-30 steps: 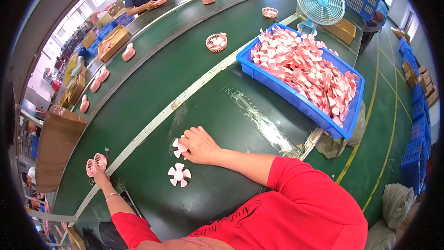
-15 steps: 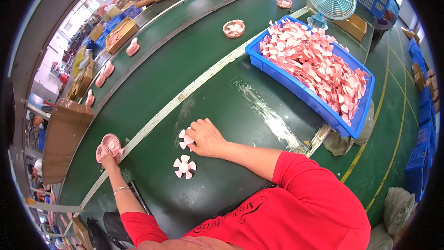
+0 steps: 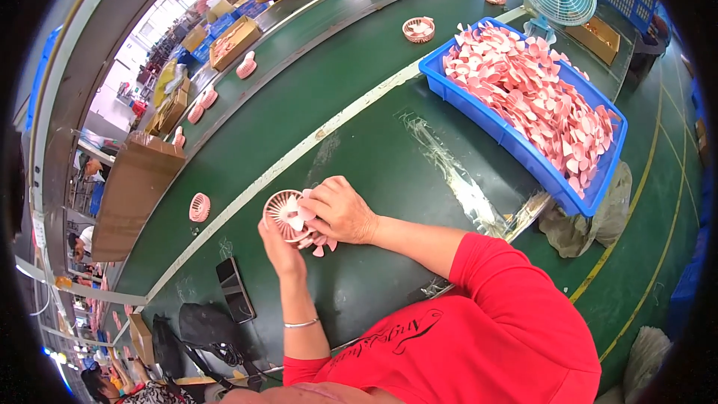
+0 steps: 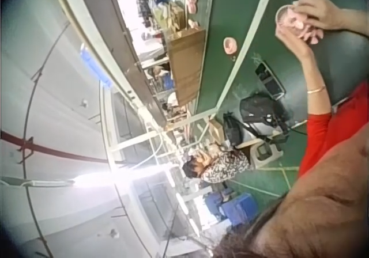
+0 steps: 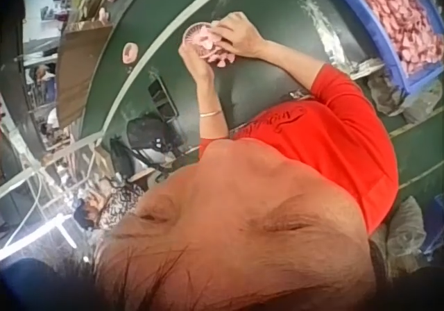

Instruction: The person assembles handheld fans by taking fan casings from a conveyor belt and pressing fan blades into them by hand, then transfers additional fan blades from a tray onto the table.

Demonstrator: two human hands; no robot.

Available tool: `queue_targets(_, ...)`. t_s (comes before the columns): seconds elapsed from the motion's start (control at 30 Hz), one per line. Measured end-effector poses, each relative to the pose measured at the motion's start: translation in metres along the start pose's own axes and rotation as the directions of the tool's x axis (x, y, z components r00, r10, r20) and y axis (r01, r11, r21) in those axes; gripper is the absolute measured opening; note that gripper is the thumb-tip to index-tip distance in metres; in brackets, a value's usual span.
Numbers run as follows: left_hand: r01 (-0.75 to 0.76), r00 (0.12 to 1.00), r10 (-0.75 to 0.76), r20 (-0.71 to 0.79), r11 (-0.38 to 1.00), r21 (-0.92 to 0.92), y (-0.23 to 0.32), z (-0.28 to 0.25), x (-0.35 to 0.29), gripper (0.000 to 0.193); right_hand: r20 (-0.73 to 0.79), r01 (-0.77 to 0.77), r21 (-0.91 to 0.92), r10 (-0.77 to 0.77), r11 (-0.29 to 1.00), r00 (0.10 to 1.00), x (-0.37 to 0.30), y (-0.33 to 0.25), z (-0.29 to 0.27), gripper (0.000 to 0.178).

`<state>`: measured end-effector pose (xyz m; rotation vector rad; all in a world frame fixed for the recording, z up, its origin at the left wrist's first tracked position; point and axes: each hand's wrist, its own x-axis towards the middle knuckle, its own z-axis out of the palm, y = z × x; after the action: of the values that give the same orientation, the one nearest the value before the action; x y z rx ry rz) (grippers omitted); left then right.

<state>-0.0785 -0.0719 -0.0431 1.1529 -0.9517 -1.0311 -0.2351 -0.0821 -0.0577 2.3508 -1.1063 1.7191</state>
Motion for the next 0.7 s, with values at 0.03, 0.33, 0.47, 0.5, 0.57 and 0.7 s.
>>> queue_targets(0.03, -0.033, 0.998, 0.034, 0.055, 0.999, -0.023, -0.007, 0.001, -0.007, 0.035, 0.008, 0.032, -0.011, -0.032, 0.999, 0.999, -0.001, -0.002, 0.0, 0.037)
queue_targets(0.33, -0.06, 0.988, 0.029, 0.151, 0.978, 0.201, -0.015, 0.004, -0.019, 0.035, 0.08, 0.091, -0.057, -0.086, 0.994, 0.993, -0.003, -0.007, -0.002, 0.032)
queue_targets(0.47, -0.004, 0.98, -0.025, 0.195, 0.989, 0.147, -0.009, 0.001, -0.018, 0.036, 0.032, 0.104, -0.112, -0.101, 0.988, 0.994, 0.002, -0.01, -0.006, 0.037)
queue_targets(0.5, -0.005, 0.981, -0.015, 0.192, 0.995, 0.1, -0.008, 0.0, -0.017, 0.034, 0.034, 0.105, -0.111, -0.102, 0.988, 0.994, 0.004, -0.012, -0.008, 0.037)
queue_targets(0.57, -0.005, 0.982, -0.005, 0.187, 0.999, 0.051, -0.006, 0.0, -0.018, 0.032, -0.042, -0.062, -0.077, 0.059, 0.995, 0.997, 0.007, -0.013, -0.01, 0.045)
queue_targets(0.7, -0.004, 0.975, -0.013, 0.222, 0.997, 0.078, -0.005, 0.0, -0.019, 0.032, 0.333, -0.54, 0.308, 0.443, 0.783, 0.832, -0.004, 0.003, 0.001, 0.057)
